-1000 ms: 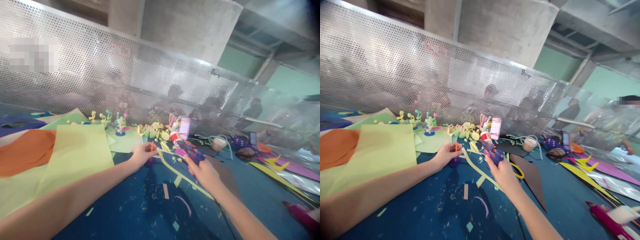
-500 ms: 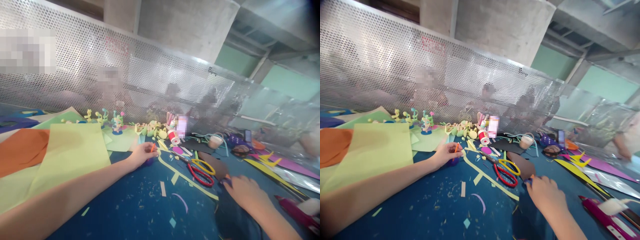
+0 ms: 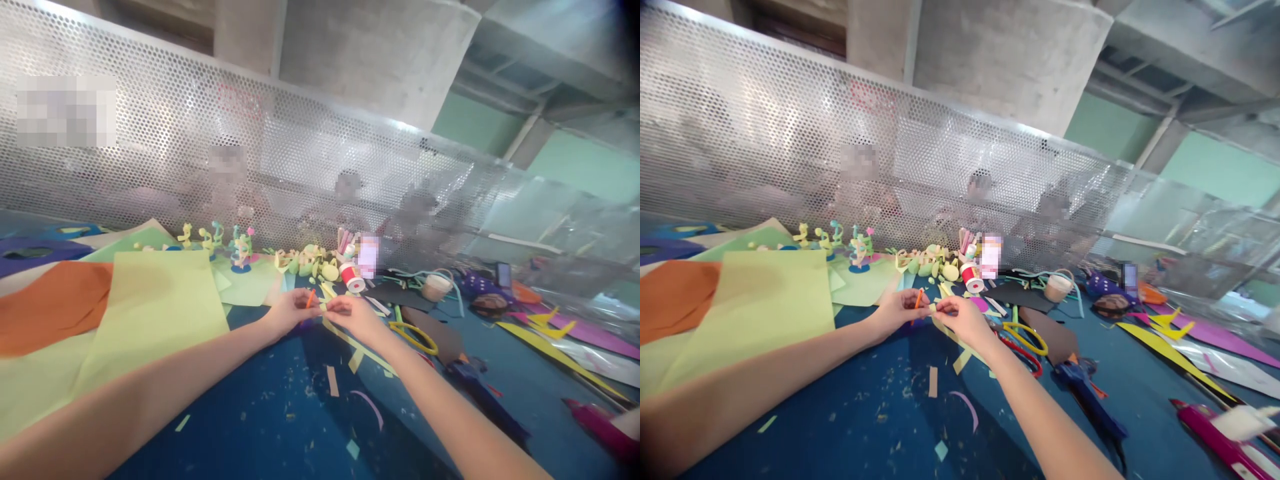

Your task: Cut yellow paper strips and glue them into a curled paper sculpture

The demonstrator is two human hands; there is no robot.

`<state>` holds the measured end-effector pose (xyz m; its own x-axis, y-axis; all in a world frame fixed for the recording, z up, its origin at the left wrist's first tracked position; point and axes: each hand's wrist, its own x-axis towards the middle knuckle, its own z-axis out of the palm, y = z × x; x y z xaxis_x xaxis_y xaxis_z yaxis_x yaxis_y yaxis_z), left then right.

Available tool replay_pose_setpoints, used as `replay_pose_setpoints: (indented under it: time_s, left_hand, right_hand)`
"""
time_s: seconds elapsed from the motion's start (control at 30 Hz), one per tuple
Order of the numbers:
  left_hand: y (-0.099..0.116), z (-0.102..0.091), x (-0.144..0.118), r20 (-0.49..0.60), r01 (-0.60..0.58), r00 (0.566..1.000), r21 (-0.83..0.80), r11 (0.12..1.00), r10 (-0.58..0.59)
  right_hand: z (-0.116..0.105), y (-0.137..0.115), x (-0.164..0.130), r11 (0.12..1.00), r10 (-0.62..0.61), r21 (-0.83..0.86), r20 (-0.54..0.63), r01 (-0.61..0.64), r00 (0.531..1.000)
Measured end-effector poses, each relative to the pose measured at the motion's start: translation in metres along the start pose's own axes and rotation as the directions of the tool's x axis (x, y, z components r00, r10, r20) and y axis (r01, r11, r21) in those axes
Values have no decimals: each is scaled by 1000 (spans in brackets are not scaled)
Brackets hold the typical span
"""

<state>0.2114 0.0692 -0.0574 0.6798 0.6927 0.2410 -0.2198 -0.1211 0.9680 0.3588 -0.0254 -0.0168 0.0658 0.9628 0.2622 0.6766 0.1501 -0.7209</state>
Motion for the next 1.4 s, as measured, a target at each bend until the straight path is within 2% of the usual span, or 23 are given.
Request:
replay_pose_setpoints:
  time_s: [0.1, 0.23, 0.5, 0.67, 0.93, 1.4]
  left_hand:
    - [1, 0, -1, 5, -5, 1000, -18, 1000, 5]
    - [5, 1, -2, 70, -14, 997, -103, 995, 21]
    - [1, 1, 0, 60, -7, 998, -96, 995, 13]
    - [2, 0, -1, 78, -8, 997, -141, 990, 19]
    - [1, 0, -1, 32, -45, 998, -89, 995, 48]
    - [6, 2, -2, 51, -9, 999, -123, 992, 15]
  right_hand:
    - [0, 5, 3, 1000, 6, 16, -27, -5, 1000]
    - [-4, 9, 10, 1000, -2, -15, -144, -1, 990]
    - [2, -11, 7, 997, -27, -78, -208, 11, 978]
    - [9, -12, 3, 995, -30, -102, -274, 2, 961]
    - [11, -15, 3, 996, -21, -89, -298, -5, 954]
    - [9, -17, 3, 998, -17, -55, -276, 2, 961]
